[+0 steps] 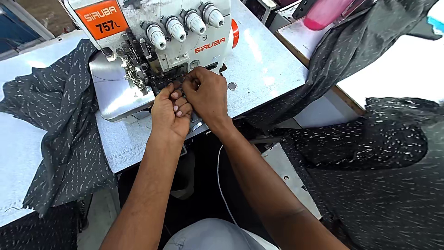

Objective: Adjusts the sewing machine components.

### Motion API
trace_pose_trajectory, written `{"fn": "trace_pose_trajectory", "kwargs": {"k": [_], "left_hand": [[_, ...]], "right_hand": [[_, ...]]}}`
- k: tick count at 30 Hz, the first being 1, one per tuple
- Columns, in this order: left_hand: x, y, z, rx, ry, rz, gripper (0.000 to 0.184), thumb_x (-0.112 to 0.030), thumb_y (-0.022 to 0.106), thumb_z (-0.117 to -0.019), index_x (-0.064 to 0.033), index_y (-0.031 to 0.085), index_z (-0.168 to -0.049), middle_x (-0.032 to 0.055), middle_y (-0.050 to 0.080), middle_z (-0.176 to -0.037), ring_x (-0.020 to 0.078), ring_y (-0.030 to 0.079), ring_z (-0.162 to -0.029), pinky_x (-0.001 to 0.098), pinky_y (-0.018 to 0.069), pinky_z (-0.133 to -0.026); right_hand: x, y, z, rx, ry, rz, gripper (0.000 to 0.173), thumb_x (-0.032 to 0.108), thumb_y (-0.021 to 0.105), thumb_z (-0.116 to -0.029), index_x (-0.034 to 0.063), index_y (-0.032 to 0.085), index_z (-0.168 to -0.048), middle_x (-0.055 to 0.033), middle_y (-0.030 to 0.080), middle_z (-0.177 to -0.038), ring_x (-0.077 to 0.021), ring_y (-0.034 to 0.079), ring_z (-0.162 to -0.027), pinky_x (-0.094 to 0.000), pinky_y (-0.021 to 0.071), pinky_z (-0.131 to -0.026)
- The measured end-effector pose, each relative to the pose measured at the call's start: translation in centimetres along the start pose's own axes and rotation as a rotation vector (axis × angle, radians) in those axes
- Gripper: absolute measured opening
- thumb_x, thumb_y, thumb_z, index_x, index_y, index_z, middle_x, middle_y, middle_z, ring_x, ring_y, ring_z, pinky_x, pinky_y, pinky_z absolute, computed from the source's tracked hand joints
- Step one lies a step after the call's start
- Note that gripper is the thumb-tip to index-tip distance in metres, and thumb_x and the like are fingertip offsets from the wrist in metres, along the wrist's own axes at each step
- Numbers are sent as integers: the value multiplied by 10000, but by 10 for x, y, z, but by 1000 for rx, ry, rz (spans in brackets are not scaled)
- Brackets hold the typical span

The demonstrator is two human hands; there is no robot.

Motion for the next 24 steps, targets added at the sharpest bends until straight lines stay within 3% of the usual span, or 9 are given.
{"fn": "trace_pose_trajectory", "kwargs": {"k": [5, 18, 24], "left_hand": [[6, 1, -8, -23, 22, 36, 208, -177, 403, -1079, -116, 579, -988, -85, 383, -582, -3, 320, -378, 114, 293, -351], [3, 2, -11, -121, 128, -43, 119, -141, 513, -1049, -162, 544, -936, -103, 336, -576, -8, 269, -372, 107, 268, -346], [7, 8, -18, -175, 139, -55, 251, -138, 532, -1043, -206, 454, -814, -106, 316, -541, -14, 264, -369, 106, 259, -357]], "right_hand": [[-7, -3, 1, -50, 22, -37, 113, 150, 654, -897, 132, 730, -815, 25, 639, -653, -107, 606, -586, -336, 477, -532], [-12, -2, 4, -76, 11, -132, 110, 142, 657, -919, 114, 729, -841, 27, 638, -654, -90, 593, -567, -309, 485, -518], [-17, -3, 3, -78, 43, -214, 113, 148, 651, -930, 106, 735, -866, 25, 648, -660, -79, 594, -564, -296, 491, -526]]}}
Point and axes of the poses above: each hand's wrist, its own z-axis away from the middle knuckle, its own y-axis out of the palm, x = y × z, the point moved 8 cm from there along -z, towards the middle knuckle
